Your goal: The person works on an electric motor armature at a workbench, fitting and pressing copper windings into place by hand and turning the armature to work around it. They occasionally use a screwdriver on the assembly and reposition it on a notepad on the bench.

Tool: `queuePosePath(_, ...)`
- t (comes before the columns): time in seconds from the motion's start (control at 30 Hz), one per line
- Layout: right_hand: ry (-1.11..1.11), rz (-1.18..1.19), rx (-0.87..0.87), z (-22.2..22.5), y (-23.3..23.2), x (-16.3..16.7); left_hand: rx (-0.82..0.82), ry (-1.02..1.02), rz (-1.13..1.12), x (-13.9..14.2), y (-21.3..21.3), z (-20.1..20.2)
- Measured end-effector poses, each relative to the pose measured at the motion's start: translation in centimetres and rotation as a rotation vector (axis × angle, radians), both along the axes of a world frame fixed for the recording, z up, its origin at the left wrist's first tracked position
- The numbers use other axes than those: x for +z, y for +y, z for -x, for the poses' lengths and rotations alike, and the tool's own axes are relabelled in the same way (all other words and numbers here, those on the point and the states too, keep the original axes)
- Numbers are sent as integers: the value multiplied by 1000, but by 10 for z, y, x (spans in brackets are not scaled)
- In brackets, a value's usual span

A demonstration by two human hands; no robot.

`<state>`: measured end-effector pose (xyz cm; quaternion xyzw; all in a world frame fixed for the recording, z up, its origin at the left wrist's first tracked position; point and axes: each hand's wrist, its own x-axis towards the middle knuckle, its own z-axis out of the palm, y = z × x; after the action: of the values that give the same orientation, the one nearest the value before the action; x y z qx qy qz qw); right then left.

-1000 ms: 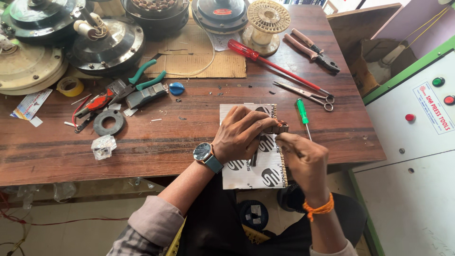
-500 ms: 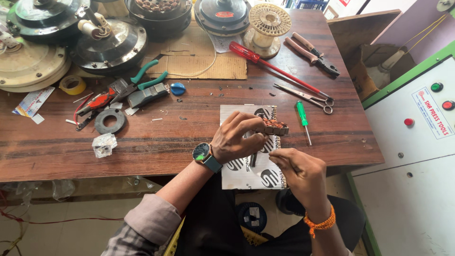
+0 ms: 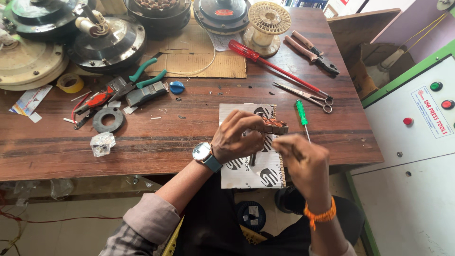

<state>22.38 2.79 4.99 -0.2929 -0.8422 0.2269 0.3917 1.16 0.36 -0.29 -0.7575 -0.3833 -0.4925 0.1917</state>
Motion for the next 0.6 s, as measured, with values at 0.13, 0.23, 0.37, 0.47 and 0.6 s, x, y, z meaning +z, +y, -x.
queuePosePath(0.13,-30,-49,4,22,25,15,16,-56,-21,-2,-1,0)
queuePosePath(0.23,-13,-37,86,38,30,29,45,-54,-5,0,-4,1)
queuePosePath(0.37,-170,238,32,47,37,43,27,-59,0,1,-5,2)
queuePosePath(0.47,-223,300,4,46,47,46,18,-54,22,1,-4,2)
queuePosePath(0.6,-131,317,-10,41,58,39,18,-38,62,3,-5,2)
